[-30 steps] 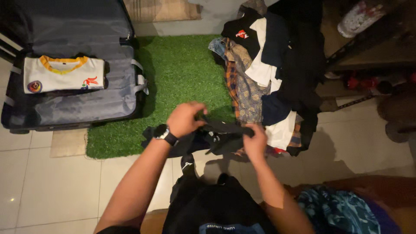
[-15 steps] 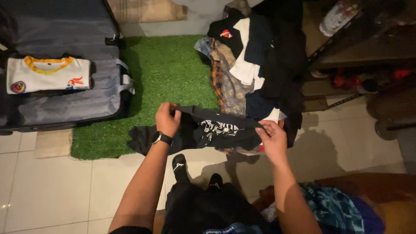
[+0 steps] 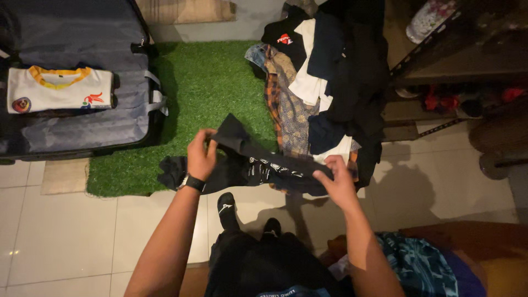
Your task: The person folds a white and yellow t-shirt and a black t-shirt, then places them into a suitcase.
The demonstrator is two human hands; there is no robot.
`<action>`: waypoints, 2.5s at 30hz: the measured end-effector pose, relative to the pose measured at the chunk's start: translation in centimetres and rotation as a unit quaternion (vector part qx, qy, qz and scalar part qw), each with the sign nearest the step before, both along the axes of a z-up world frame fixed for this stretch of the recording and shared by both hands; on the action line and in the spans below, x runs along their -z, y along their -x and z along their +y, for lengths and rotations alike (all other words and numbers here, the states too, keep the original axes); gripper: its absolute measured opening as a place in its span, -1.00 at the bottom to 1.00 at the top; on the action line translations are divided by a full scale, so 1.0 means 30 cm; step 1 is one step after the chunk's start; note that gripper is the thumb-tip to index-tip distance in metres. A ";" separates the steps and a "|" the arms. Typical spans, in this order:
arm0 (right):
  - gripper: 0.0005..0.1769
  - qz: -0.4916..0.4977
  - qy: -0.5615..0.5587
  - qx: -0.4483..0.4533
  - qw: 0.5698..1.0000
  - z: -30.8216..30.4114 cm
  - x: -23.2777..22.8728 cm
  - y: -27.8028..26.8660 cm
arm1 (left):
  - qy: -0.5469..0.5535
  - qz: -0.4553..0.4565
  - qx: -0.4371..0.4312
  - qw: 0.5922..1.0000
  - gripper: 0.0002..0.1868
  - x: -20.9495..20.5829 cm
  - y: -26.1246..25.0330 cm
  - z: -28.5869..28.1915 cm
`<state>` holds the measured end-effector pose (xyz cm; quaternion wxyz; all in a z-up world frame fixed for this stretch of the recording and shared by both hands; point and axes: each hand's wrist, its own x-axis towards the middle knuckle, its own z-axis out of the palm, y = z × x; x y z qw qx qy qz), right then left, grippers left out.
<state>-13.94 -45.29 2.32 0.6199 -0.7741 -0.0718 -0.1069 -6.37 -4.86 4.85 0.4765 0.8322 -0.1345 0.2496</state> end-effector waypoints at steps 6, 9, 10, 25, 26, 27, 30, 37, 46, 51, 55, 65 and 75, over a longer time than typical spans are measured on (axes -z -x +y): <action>-0.75 0.081 0.202 0.081 0.973 0.021 -0.044 0.018 | 0.038 0.076 -0.064 0.994 -0.87 0.058 0.072 0.073; -0.74 -0.095 0.280 0.131 0.946 0.030 -0.034 0.013 | 0.022 0.116 -0.065 0.991 -0.87 0.083 0.110 0.076; -0.71 -0.122 0.291 0.153 0.937 0.035 -0.023 0.011 | 0.014 0.107 -0.060 0.992 -0.86 0.097 0.116 0.076; -0.81 -0.032 0.110 0.206 0.972 0.157 0.018 0.096 | -0.433 0.281 0.107 0.850 -0.71 0.445 0.185 0.024; -0.83 0.043 0.017 0.194 0.980 0.165 0.042 0.102 | -0.442 0.314 0.166 0.824 -0.69 0.460 0.209 0.027; -0.83 0.043 0.017 0.195 0.980 0.172 0.066 0.107 | -0.449 0.347 0.220 0.794 -0.66 0.474 0.238 0.040; -0.80 0.034 0.000 0.172 0.984 0.190 0.119 0.125 | -0.346 0.407 0.257 0.805 -0.70 0.524 0.363 0.125; -0.81 -0.007 0.161 0.184 0.970 0.314 0.054 0.213 | 0.042 0.143 -0.037 0.988 -0.90 0.438 0.387 0.484; -0.84 0.030 0.059 0.092 0.994 0.409 -0.026 0.236 | -0.002 0.054 -0.052 0.997 -0.85 -0.009 0.361 0.681; -0.80 0.026 0.146 0.049 0.988 0.337 -0.048 0.227 | -0.040 0.157 -0.017 0.987 -0.80 -0.223 0.344 0.748; -0.76 0.129 0.084 0.030 0.988 0.315 -0.032 0.205 | -0.032 0.131 0.096 0.986 -0.83 -0.363 0.303 0.718; -0.68 0.039 0.237 0.095 0.966 0.364 -0.042 0.150 | -0.209 -0.002 0.139 0.968 -0.80 -0.459 0.204 0.479; -0.22 -0.012 0.291 -0.067 0.954 0.596 -0.221 0.180 | -0.218 0.060 0.221 0.949 -0.76 -0.371 0.229 0.436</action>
